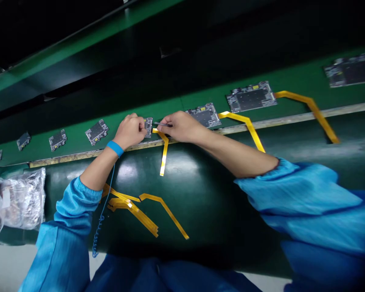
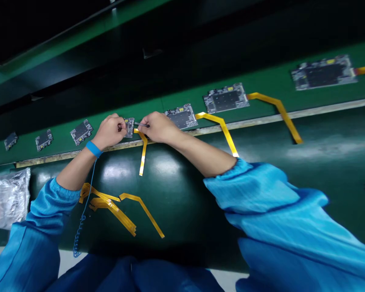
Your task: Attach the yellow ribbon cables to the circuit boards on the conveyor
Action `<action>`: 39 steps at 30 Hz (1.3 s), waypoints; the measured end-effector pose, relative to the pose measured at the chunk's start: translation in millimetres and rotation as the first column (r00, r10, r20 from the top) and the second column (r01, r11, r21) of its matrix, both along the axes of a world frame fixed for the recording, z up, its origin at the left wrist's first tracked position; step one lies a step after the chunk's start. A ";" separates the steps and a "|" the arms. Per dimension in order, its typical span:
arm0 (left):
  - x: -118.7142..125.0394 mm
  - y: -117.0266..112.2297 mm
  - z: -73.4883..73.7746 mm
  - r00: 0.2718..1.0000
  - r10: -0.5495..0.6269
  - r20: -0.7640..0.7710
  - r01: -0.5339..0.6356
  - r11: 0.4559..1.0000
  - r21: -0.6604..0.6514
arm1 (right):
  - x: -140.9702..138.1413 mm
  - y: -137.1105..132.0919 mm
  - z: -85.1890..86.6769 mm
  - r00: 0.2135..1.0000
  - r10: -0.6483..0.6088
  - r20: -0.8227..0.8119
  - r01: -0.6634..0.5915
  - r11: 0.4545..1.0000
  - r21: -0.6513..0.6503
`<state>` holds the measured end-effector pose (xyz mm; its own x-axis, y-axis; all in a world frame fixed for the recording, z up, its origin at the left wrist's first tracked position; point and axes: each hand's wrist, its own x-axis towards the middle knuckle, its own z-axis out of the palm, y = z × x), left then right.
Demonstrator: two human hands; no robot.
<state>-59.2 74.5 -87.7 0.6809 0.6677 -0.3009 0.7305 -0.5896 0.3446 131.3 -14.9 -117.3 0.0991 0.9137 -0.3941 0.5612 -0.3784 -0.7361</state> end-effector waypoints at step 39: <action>-4.3 -37.3 -4.8 0.826 -0.536 -0.177 0.562 0.805 0.187 | 28.7 -18.3 4.6 0.916 0.129 0.379 -0.158 0.986 0.047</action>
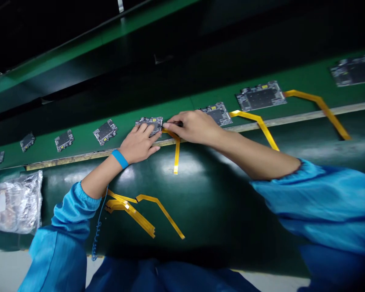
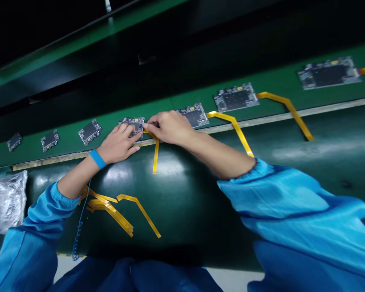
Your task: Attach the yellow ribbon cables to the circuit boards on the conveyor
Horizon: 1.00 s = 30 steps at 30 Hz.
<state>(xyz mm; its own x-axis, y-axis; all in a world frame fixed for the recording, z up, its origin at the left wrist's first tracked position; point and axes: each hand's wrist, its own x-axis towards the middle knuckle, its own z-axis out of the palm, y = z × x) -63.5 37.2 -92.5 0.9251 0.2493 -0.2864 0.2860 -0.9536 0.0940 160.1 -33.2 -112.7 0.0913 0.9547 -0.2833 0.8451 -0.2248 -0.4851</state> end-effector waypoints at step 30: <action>-39.0 29.2 -2.6 0.922 0.328 0.204 -0.292 0.938 -0.188 | -105.0 -98.7 31.6 0.762 0.616 -0.202 -0.558 0.782 0.278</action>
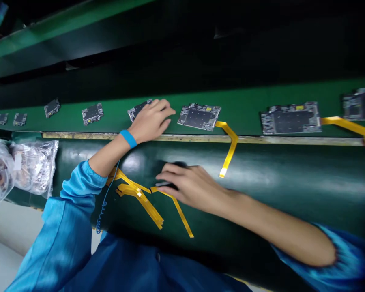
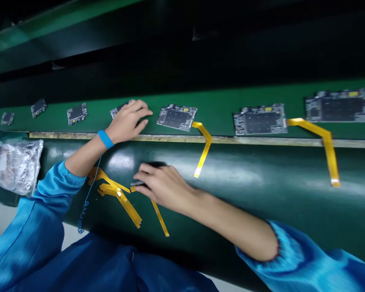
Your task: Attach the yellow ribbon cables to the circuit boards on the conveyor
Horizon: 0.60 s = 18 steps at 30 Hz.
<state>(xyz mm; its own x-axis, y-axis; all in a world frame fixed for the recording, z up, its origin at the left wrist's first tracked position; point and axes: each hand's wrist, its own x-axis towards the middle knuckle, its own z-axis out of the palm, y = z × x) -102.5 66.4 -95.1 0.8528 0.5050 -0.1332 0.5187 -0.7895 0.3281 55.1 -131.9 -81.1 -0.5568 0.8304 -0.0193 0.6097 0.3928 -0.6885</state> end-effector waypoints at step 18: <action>-38.6 37.7 17.7 0.962 0.210 -0.177 -0.204 0.978 0.047 | -31.3 -33.2 10.2 0.950 0.124 0.286 -0.133 0.991 0.015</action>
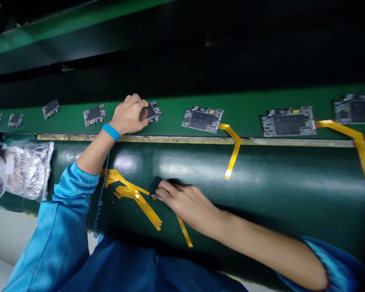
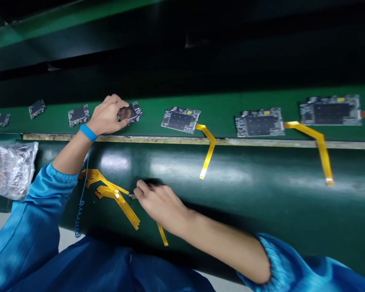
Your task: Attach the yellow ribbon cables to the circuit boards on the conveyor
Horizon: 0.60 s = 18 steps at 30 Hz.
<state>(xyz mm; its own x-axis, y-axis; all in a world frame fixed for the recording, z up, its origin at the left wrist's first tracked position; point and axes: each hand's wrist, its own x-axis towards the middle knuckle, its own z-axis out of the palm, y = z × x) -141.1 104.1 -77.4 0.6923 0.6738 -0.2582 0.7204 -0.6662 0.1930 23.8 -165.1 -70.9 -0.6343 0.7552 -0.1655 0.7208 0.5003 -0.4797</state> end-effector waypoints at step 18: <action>-6.0 19.4 -1.2 0.965 -0.243 -0.100 0.241 0.970 -0.028 | 22.3 15.7 -4.1 0.830 -0.403 -0.386 0.316 0.910 -0.270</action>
<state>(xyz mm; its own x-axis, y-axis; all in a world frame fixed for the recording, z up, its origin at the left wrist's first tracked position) -147.0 123.5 -78.6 0.8039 0.4847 -0.3446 0.5543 -0.8207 0.1388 46.1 -149.4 -75.0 -0.3643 0.9254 -0.1050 0.5356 0.1160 -0.8365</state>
